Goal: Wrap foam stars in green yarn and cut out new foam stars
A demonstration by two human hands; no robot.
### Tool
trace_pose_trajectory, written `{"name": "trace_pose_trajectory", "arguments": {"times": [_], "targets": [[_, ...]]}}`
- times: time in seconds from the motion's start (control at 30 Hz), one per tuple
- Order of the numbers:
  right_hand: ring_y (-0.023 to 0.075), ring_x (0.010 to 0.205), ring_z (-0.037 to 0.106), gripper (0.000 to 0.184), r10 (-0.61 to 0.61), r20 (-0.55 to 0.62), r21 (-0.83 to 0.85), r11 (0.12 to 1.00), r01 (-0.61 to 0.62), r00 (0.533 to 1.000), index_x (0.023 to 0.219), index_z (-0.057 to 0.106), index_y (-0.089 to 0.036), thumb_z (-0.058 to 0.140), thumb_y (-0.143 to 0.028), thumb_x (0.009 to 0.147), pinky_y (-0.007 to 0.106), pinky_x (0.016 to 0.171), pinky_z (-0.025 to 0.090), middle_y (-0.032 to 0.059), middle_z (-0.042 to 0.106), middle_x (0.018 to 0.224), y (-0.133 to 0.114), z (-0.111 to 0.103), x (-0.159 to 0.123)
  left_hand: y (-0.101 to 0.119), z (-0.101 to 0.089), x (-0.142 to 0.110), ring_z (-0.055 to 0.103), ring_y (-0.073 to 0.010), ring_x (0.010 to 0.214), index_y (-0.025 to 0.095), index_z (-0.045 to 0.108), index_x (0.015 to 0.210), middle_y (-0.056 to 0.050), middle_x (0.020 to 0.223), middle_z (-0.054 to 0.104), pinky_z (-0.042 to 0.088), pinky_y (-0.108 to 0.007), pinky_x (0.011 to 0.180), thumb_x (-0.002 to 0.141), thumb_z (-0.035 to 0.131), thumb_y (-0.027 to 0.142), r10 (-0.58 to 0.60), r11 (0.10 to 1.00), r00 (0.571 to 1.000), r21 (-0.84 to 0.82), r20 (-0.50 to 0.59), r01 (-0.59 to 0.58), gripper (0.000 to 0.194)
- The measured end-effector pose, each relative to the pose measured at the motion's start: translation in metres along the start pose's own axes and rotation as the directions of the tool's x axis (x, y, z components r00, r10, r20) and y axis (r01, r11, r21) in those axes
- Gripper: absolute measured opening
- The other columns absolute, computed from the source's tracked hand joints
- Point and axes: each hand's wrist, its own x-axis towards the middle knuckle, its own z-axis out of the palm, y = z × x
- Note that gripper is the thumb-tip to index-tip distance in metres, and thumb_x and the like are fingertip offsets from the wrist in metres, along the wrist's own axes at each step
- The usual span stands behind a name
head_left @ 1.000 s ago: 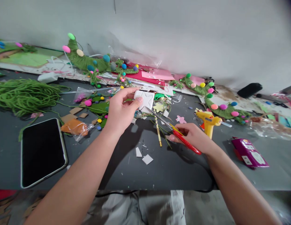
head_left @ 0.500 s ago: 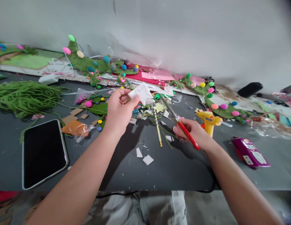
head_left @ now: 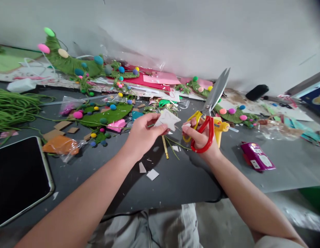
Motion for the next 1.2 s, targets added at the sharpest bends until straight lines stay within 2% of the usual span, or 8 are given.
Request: {"name": "trace_pose_trajectory", "arguments": {"times": [0.1,0.27,0.4,0.53,0.7,0.83,1.07,1.2], "targets": [[0.0203,0.084,0.072,0.042,-0.014,-0.011,-0.040,0.999,0.014,1.000,0.089,0.050,-0.026,0.089,-0.039,0.080,0.037,0.082,0.058,0.0005,0.075,0.091,-0.003,-0.005,0.002,0.006,-0.008,0.002,0.076,-0.0196,0.090,0.018,0.080,0.108,-0.007,0.109,0.082,0.064,-0.036,0.090,0.078,0.092,0.026,0.051,0.998,0.997,-0.025,-0.053,-0.053,0.033],[0.0299,0.115,0.077,0.043,-0.023,0.058,-0.225,0.974,0.035,0.998,0.086,0.049,-0.025,0.087,-0.044,0.084,0.046,0.095,0.059,0.0132,0.082,0.123,-0.011,-0.006,0.000,0.014,-0.013,0.003,0.078,-0.0195,0.093,0.017,0.079,0.107,-0.008,0.110,0.082,0.065,-0.034,0.090,0.079,0.092,0.023,0.064,0.993,0.997,-0.101,-0.040,-0.068,0.032],[0.0318,0.117,0.077,0.042,-0.018,0.157,-0.251,0.966,0.057,0.987,0.084,0.050,-0.025,0.085,-0.047,0.087,0.049,0.098,0.059,0.0150,0.081,0.127,-0.016,-0.004,-0.005,0.015,-0.015,0.003,0.078,-0.0186,0.088,0.017,0.078,0.102,-0.007,0.099,0.082,0.065,-0.033,0.088,0.077,0.093,0.022,0.037,0.989,0.999,-0.143,-0.038,-0.042,0.030],[0.0296,0.121,0.075,0.042,-0.051,0.186,-0.200,0.976,0.088,0.981,0.082,0.048,-0.026,0.083,-0.046,0.090,0.047,0.104,0.056,0.0116,0.083,0.121,-0.018,-0.001,-0.007,0.011,-0.011,0.001,0.078,-0.0167,0.082,0.017,0.078,0.102,-0.007,0.100,0.083,0.065,-0.032,0.085,0.075,0.095,0.023,-0.062,0.990,0.998,-0.125,0.029,0.065,0.033],[0.0242,0.099,0.074,0.047,0.000,0.159,-0.117,0.993,0.019,0.987,0.083,0.053,-0.025,0.091,-0.052,0.080,0.040,0.092,0.058,0.0044,0.079,0.097,-0.012,0.002,-0.006,0.003,-0.001,-0.002,0.079,-0.0201,0.086,0.015,0.079,0.102,-0.010,0.098,0.083,0.066,-0.034,0.085,0.072,0.097,0.026,-0.133,0.987,0.984,-0.077,0.116,0.142,0.036],[0.0183,0.080,0.064,0.051,0.017,0.128,-0.160,0.987,0.003,0.992,0.082,0.053,-0.024,0.093,-0.055,0.073,0.035,0.078,0.054,0.0002,0.069,0.084,-0.013,0.003,-0.006,0.000,0.001,-0.002,0.078,-0.0196,0.083,0.014,0.079,0.101,-0.010,0.097,0.083,0.066,-0.034,0.083,0.069,0.100,0.028,-0.154,0.987,0.980,-0.034,0.125,0.159,0.040],[0.0133,0.068,0.048,0.038,0.007,0.153,-0.263,0.964,0.034,0.988,0.081,0.054,-0.023,0.087,-0.043,0.076,0.030,0.065,0.043,-0.0030,0.059,0.077,-0.016,0.001,-0.006,-0.001,0.002,-0.002,0.078,-0.0214,0.082,0.014,0.079,0.097,-0.011,0.098,0.083,0.067,-0.040,0.086,0.067,0.100,0.026,-0.169,0.985,0.978,-0.003,0.118,0.171,0.039],[0.0156,0.071,0.057,0.032,0.017,0.105,-0.303,0.953,0.016,0.994,0.081,0.053,-0.024,0.082,-0.037,0.075,0.032,0.068,0.048,-0.0012,0.065,0.077,-0.014,0.003,-0.005,0.001,-0.001,-0.002,0.078,-0.0200,0.080,0.015,0.080,0.098,-0.009,0.094,0.083,0.067,-0.037,0.085,0.068,0.099,0.025,-0.141,0.989,0.985,-0.031,0.100,0.145,0.037]]}}
